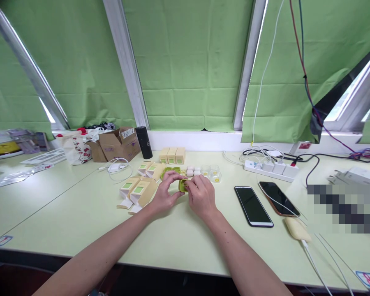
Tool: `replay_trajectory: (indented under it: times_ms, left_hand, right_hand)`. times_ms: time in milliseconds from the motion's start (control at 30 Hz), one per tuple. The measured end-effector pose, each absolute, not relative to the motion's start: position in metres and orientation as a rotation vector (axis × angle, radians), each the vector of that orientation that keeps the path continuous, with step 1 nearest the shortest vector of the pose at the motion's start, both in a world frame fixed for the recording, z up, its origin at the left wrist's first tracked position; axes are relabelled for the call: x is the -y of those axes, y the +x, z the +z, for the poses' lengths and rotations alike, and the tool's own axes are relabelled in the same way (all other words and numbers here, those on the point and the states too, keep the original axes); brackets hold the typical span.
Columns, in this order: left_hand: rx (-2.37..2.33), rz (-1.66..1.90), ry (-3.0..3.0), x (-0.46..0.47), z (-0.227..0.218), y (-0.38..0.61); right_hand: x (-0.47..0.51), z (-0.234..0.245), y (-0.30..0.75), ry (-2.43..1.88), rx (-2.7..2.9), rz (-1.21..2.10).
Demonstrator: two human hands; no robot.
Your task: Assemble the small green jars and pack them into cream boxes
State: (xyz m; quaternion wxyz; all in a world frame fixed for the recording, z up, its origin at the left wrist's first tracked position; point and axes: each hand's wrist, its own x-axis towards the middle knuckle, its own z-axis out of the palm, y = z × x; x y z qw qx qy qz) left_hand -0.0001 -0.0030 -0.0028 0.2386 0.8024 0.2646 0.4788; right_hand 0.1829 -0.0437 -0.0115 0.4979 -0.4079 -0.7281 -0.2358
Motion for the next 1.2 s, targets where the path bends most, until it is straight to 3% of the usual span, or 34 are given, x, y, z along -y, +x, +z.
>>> replay_trajectory:
  times_ms: [1200]
  left_hand:
    - [-0.682,1.282,2.233,0.0014,-0.0076,-0.0026]
  right_hand:
    - [0.0413,-0.0125,0.1846,-0.945,1.813,-0.599]
